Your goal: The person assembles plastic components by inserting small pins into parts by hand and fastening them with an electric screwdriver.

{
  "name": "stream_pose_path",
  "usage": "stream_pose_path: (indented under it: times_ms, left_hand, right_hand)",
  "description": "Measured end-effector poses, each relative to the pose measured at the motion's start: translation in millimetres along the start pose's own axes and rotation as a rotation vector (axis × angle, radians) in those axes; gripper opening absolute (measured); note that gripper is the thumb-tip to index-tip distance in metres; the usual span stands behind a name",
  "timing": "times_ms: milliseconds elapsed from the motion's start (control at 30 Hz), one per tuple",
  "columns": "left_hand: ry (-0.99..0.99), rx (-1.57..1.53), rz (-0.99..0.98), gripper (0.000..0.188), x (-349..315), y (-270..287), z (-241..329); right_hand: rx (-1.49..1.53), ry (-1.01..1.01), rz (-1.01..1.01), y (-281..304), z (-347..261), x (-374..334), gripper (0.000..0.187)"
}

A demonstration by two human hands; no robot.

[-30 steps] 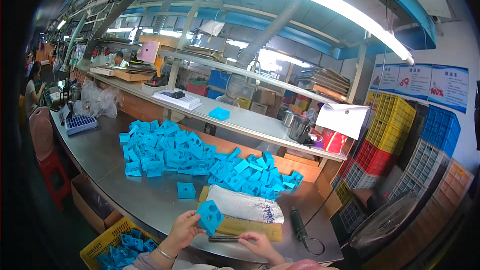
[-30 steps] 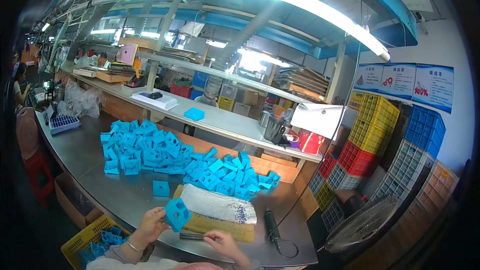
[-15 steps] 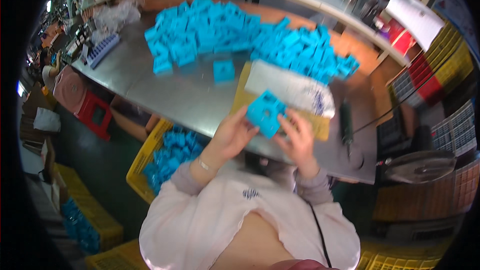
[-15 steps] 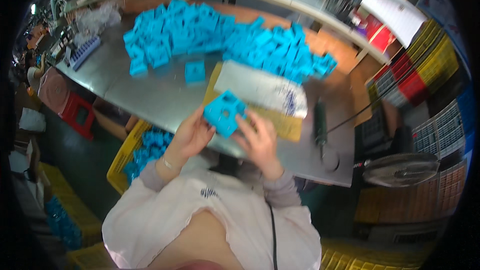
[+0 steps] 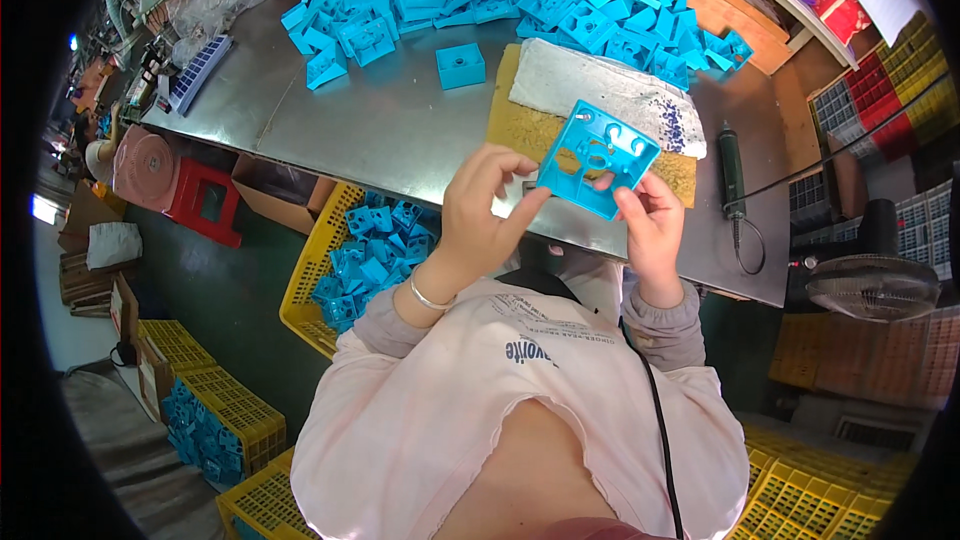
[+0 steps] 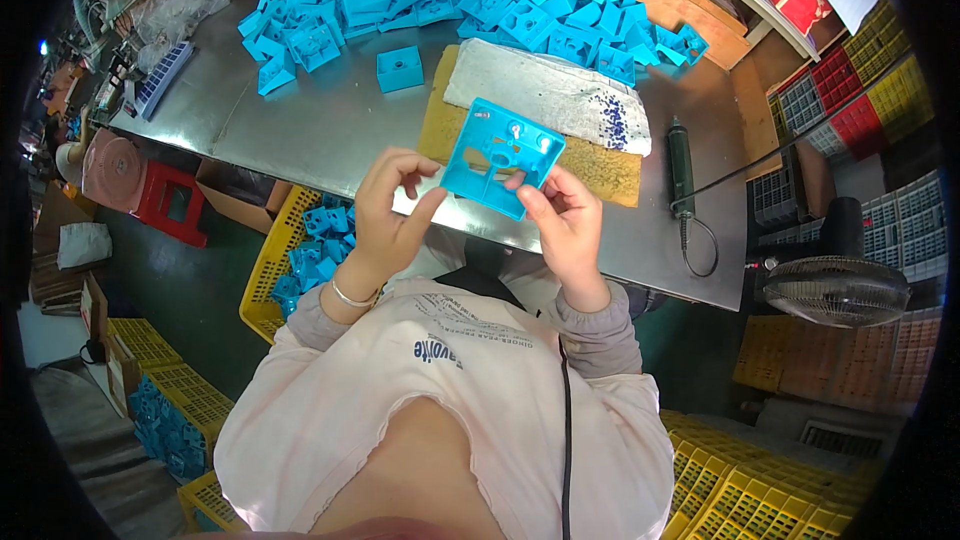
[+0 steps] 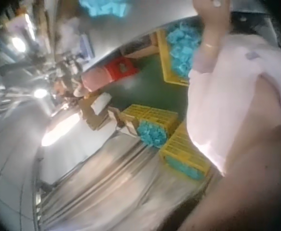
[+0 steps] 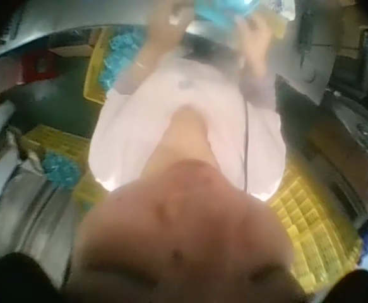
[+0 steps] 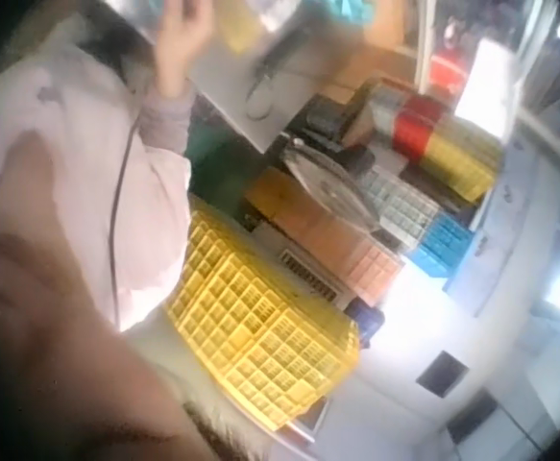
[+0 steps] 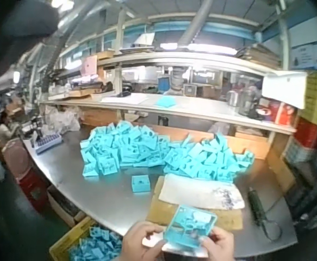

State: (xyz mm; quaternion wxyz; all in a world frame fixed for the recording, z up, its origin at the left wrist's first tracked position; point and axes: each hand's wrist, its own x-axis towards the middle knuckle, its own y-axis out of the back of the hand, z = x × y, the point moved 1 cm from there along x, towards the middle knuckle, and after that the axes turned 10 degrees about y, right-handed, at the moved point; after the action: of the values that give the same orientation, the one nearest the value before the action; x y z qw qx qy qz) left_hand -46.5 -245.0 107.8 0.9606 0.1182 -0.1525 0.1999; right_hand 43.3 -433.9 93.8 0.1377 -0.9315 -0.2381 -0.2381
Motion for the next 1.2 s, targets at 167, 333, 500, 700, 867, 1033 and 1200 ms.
stream_pose_path:
  times_ms: [167,333,500,700,867,1033,1200]
  left_hand:
    - [-0.479,0.664,0.231,0.032,3,-4,25]
    - [-0.666,0.924,0.366,0.036,2,-11,33]
    - [-0.642,0.982,0.373,0.039,-8,-19,37]
    - [-0.801,0.842,0.097,0.033,-17,-14,25]
    - [-0.858,0.857,-0.098,0.023,-22,-22,-3]
    - [-0.641,0.78,-0.222,0.02,-21,-28,-35]
    - [-0.513,0.675,-0.331,0.018,-40,-32,-58]
  right_hand:
    - [0.05,-0.137,-0.015,-2,-6,-6,0.026]
    - [0.048,-0.051,0.006,-8,-10,-15,0.027]
    - [-0.006,-0.012,0.015,-8,-14,-28,0.027]
    - [-0.037,-0.056,0.068,2,-22,-31,0.02]
    - [-0.071,-0.19,-0.008,36,-2,-27,0.025]
    - [0.067,-0.24,0.282,116,48,27,0.048]
    - [1.17,-0.295,1.07,283,142,83,0.064]
